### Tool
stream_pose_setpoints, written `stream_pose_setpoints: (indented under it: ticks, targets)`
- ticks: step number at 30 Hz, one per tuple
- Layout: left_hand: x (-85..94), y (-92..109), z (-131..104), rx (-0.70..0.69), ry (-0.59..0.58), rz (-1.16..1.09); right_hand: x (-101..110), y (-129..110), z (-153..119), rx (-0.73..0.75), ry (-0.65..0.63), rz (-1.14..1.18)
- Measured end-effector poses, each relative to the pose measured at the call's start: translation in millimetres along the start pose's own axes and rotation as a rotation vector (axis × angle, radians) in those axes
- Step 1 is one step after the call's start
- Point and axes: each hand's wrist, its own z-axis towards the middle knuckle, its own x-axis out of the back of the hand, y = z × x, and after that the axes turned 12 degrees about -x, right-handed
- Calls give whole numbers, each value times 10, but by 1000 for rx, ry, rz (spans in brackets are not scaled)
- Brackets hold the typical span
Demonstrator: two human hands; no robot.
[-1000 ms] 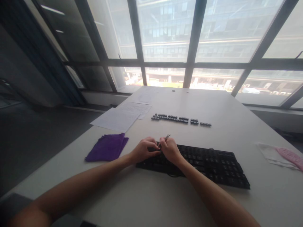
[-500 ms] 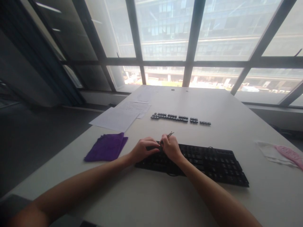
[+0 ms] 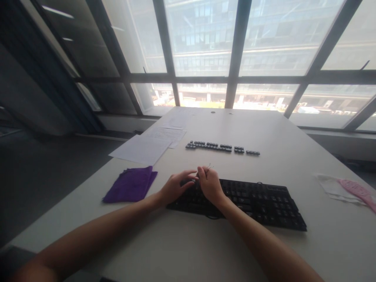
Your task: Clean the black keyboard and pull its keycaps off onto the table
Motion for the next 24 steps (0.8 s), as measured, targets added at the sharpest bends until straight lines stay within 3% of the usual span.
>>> stream_pose_setpoints:
  ticks: [8,18,24]
  targets:
    - [-3,-37,13,-5,54,-1,4,2,6,15,17,-15]
    - [-2,-57,36,68,94,-34,-9,-40,-74,179,-45,-188]
    - [-16,-79,23,-2,108,-10,-10,-28,-24,60,-43,-16]
